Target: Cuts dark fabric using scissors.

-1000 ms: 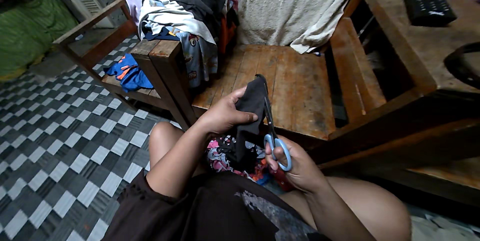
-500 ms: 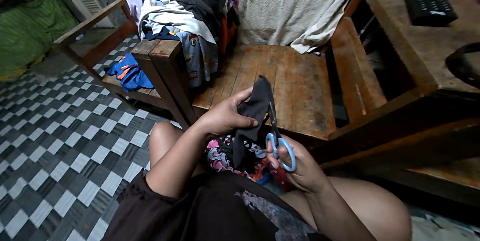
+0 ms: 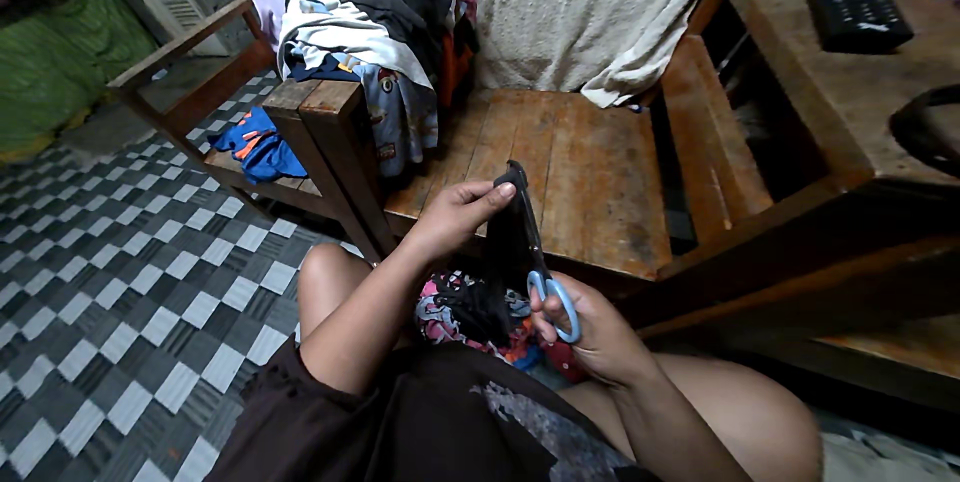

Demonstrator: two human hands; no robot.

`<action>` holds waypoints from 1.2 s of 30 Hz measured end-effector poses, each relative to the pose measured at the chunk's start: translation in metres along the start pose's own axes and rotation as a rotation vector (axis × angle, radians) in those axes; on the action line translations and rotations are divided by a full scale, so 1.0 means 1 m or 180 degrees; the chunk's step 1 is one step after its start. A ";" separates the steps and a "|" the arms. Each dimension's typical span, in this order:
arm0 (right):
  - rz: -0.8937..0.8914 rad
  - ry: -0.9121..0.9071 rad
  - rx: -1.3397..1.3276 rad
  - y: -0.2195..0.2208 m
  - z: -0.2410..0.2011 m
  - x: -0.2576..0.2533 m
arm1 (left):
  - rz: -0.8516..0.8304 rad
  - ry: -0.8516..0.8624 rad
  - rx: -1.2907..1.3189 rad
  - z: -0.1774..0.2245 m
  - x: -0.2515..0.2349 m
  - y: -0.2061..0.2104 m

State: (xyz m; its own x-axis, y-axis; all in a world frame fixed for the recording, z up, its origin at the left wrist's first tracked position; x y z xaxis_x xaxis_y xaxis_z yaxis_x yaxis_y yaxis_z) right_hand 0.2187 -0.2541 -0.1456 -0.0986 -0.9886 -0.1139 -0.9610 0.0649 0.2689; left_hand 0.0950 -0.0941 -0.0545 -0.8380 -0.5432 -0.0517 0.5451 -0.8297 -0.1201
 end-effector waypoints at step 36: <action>-0.0291 -0.0270 -0.0117 -0.001 0.002 0.000 | -0.0300 -0.0515 0.0191 0.018 0.006 0.002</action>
State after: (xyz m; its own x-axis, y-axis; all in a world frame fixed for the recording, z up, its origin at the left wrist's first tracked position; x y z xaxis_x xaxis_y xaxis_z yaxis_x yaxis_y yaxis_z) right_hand 0.2191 -0.2541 -0.1475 -0.0341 -0.9750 -0.2196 -0.9570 -0.0316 0.2885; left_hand 0.0913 -0.1017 -0.0375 -0.8735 -0.4724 0.1176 0.4690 -0.8814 -0.0573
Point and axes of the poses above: each hand's wrist, its own x-axis away from the middle knuckle, its own y-axis out of the palm, z = x × y, the point moved 1 cm from there along -x, towards the middle knuckle, and after that the axes turned 5 degrees about -z, right-handed, at the moved point
